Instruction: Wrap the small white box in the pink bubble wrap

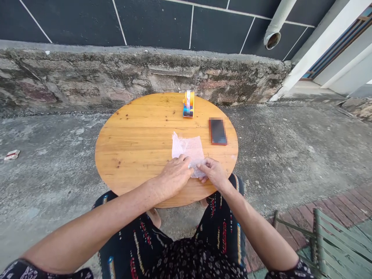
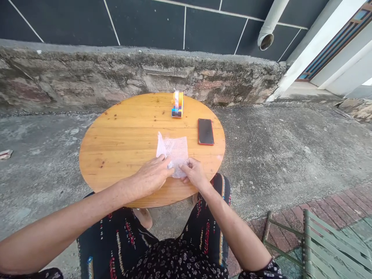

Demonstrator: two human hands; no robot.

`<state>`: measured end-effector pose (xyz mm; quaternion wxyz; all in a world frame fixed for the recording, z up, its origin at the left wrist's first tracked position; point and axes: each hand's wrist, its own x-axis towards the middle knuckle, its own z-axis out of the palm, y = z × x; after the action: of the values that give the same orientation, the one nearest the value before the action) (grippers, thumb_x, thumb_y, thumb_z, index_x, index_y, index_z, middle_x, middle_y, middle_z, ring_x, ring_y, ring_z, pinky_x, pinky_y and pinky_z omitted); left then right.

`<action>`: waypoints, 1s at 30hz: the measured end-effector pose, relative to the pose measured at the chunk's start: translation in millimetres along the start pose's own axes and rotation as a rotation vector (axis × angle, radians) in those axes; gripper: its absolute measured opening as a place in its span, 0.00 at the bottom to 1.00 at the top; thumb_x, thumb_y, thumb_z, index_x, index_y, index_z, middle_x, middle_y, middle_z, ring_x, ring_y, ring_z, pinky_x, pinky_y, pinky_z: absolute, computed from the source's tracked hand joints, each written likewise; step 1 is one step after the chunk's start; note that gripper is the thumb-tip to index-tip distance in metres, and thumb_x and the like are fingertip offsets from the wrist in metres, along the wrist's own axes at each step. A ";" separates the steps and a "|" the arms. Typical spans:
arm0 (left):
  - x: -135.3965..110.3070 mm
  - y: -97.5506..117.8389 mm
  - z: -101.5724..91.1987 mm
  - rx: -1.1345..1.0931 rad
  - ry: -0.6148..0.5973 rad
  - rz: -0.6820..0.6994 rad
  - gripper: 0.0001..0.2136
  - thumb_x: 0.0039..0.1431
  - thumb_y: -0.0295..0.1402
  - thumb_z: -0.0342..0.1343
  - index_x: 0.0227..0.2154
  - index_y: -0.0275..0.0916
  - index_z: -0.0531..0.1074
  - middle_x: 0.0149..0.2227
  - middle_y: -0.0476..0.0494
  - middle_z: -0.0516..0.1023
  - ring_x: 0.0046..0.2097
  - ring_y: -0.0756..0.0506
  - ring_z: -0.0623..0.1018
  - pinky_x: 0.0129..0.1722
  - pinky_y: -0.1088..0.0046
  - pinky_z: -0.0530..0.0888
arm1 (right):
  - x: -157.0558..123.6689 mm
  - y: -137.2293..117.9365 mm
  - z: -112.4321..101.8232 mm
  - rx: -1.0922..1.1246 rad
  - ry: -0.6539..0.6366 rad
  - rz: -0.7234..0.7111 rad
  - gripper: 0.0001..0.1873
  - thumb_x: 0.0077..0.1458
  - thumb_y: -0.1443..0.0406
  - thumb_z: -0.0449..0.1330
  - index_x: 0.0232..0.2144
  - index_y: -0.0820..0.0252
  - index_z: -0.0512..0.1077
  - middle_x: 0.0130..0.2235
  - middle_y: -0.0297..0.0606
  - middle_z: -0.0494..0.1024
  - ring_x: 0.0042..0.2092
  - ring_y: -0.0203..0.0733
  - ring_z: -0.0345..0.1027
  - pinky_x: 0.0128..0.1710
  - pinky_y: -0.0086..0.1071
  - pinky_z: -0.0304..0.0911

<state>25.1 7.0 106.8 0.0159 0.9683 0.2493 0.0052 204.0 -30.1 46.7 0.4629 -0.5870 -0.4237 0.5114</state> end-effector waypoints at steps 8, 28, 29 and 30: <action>-3.1 -1.9 6.3 0.008 0.032 0.002 0.12 0.59 0.22 0.45 0.36 0.37 0.74 0.37 0.38 0.66 0.46 0.37 0.67 0.39 0.62 0.69 | -1.0 -9.3 10.8 -0.070 -0.004 -0.092 0.19 0.53 0.50 0.57 0.24 0.58 0.64 0.19 0.28 0.69 0.18 0.33 0.65 0.16 0.25 0.59; -20.7 -9.0 15.7 -0.144 0.231 -0.078 0.05 0.57 0.21 0.49 0.32 0.36 0.68 0.36 0.42 0.70 0.41 0.42 0.69 0.40 0.64 0.70 | 8.8 -16.4 16.5 -0.372 0.023 -0.322 0.14 0.57 0.57 0.56 0.24 0.59 0.65 0.21 0.28 0.65 0.23 0.33 0.59 0.24 0.26 0.55; -22.0 -10.3 17.5 -0.172 0.246 -0.082 0.05 0.58 0.22 0.50 0.31 0.36 0.69 0.36 0.42 0.71 0.41 0.42 0.69 0.41 0.64 0.70 | 7.7 -17.7 17.8 -0.366 0.019 -0.323 0.13 0.57 0.58 0.57 0.24 0.59 0.65 0.20 0.28 0.66 0.23 0.33 0.60 0.23 0.26 0.55; -23.2 -11.4 19.5 -0.204 0.264 -0.081 0.05 0.59 0.22 0.50 0.31 0.35 0.69 0.36 0.42 0.71 0.42 0.42 0.69 0.41 0.64 0.70 | 6.6 -19.1 19.3 -0.358 0.014 -0.324 0.13 0.57 0.58 0.57 0.24 0.59 0.65 0.20 0.28 0.66 0.22 0.33 0.60 0.23 0.26 0.56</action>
<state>-0.5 5.3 86.9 0.0812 0.9417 0.2862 0.1569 185.1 -17.5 63.1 0.4304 -0.5875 -0.5931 0.3432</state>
